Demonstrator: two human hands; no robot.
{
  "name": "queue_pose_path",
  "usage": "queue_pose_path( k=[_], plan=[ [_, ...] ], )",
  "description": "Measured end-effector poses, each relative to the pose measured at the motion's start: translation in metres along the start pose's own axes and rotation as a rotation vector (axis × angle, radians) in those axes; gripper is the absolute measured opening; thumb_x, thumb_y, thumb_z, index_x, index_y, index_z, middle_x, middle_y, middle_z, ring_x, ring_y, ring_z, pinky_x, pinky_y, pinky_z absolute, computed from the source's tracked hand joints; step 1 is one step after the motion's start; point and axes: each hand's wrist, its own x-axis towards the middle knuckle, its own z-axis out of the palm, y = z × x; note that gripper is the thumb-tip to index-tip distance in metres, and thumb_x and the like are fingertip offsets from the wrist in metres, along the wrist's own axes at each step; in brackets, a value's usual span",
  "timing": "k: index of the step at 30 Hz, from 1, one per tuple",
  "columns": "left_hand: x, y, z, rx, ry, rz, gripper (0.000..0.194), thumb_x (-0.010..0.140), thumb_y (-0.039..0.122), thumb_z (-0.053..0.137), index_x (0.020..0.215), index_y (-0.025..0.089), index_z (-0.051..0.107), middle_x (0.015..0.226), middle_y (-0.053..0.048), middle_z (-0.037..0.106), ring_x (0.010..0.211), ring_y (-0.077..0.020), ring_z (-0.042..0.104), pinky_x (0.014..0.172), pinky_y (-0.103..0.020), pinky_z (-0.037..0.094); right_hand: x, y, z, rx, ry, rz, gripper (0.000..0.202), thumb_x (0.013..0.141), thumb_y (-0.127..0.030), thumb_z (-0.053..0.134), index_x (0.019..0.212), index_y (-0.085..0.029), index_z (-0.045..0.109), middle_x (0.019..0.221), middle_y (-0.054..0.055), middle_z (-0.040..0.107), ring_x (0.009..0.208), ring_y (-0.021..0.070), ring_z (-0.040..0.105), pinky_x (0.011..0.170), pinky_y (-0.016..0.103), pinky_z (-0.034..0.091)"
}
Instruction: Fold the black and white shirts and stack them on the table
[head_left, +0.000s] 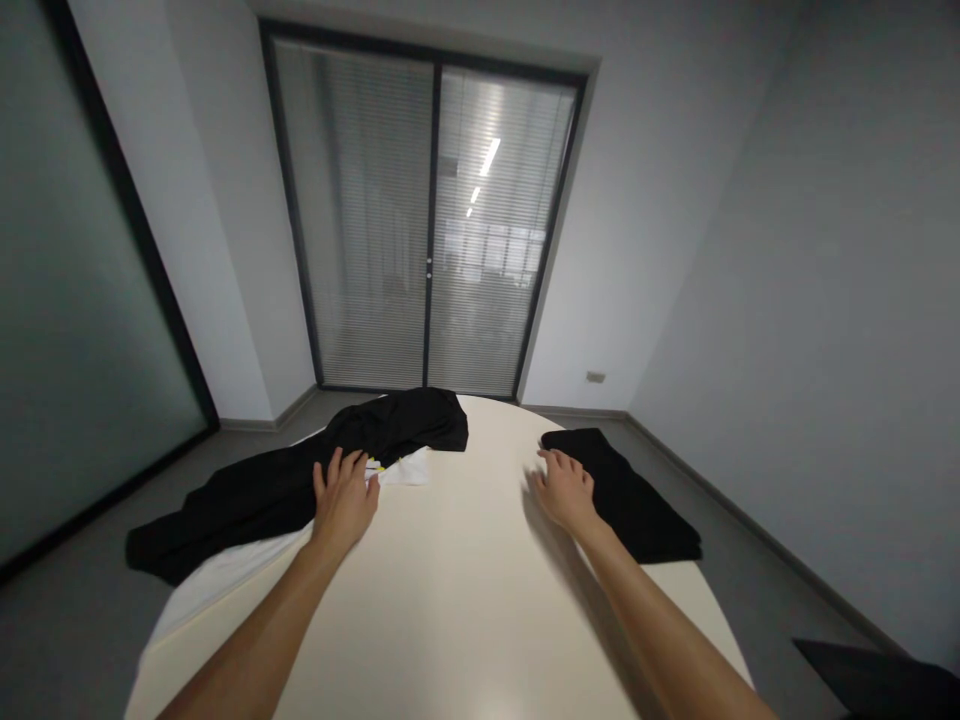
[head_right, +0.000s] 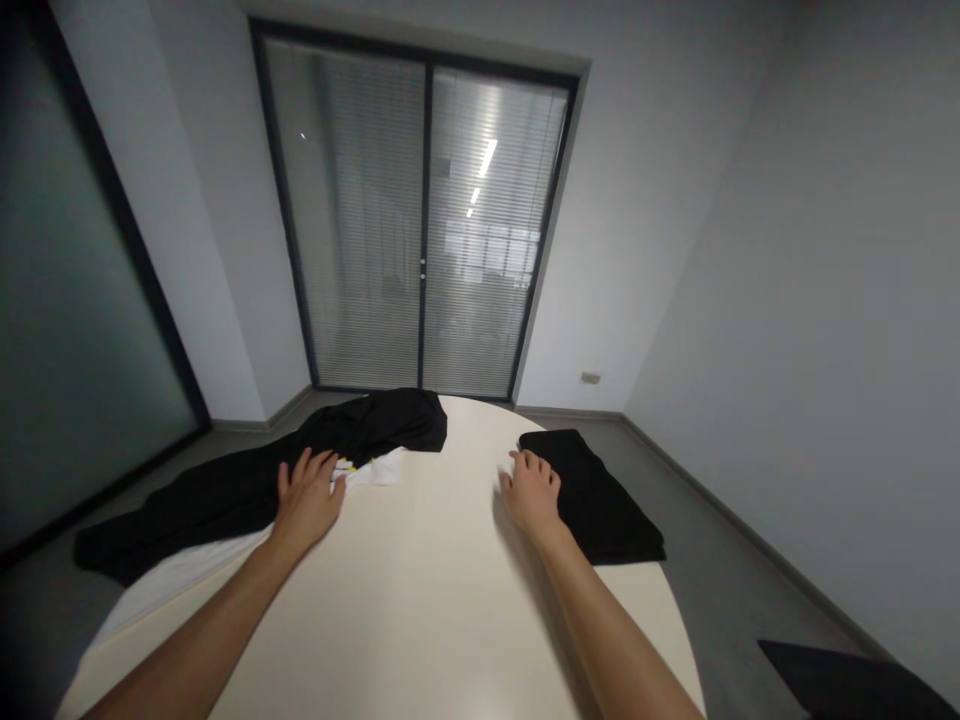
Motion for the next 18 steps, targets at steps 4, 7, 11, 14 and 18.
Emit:
queue_pose_path(
  k=[4, 7, 11, 14, 18],
  plan=[
    [0.003, 0.01, -0.008, -0.105, 0.095, 0.07, 0.043, 0.096, 0.021, 0.036, 0.131, 0.011, 0.059, 0.137, -0.017, 0.057, 0.134, -0.0326, 0.045, 0.118, -0.063, 0.017, -0.029, -0.006, 0.007, 0.071, 0.008, -0.041, 0.041, 0.094, -0.031, 0.05, 0.134, -0.023, 0.055, 0.145, 0.012, 0.05, 0.13, 0.0323, 0.043, 0.106, 0.051, 0.032],
    [0.003, 0.02, -0.02, -0.23, 0.173, 0.178, 0.041, 0.096, 0.019, 0.037, 0.13, 0.016, 0.06, 0.132, -0.013, 0.059, 0.129, -0.0275, 0.05, 0.12, -0.056, 0.02, -0.045, -0.003, 0.01, 0.124, 0.051, -0.135, 0.04, 0.094, -0.03, 0.048, 0.132, -0.023, 0.055, 0.145, 0.01, 0.051, 0.134, 0.0304, 0.04, 0.111, 0.05, 0.027],
    [-0.011, 0.048, -0.04, -0.413, 0.111, 0.418, 0.036, 0.1, 0.022, 0.037, 0.124, 0.02, 0.064, 0.124, -0.01, 0.063, 0.12, -0.0235, 0.056, 0.112, -0.044, 0.04, -0.052, 0.0, 0.005, 0.217, -0.018, -0.18, 0.041, 0.093, -0.029, 0.048, 0.133, -0.023, 0.053, 0.138, 0.01, 0.056, 0.136, 0.0303, 0.039, 0.111, 0.049, 0.029],
    [-0.028, 0.073, -0.051, -0.468, -0.065, 0.547, 0.033, 0.101, 0.025, 0.039, 0.115, 0.024, 0.068, 0.117, -0.007, 0.066, 0.106, -0.0202, 0.063, 0.099, -0.036, 0.051, -0.052, -0.003, 0.002, 0.266, -0.081, -0.203, 0.042, 0.092, -0.027, 0.049, 0.134, -0.022, 0.053, 0.135, 0.01, 0.059, 0.137, 0.0306, 0.038, 0.111, 0.049, 0.028],
    [-0.042, 0.092, -0.05, -0.37, -0.112, 0.504, 0.047, 0.093, 0.033, 0.056, 0.139, 0.029, 0.054, 0.15, -0.008, 0.046, 0.136, -0.0317, 0.044, 0.113, -0.051, 0.036, -0.055, -0.008, 0.002, 0.307, -0.139, -0.27, 0.044, 0.093, -0.029, 0.048, 0.136, -0.024, 0.052, 0.138, 0.009, 0.057, 0.137, 0.0294, 0.039, 0.112, 0.049, 0.027]
  ],
)
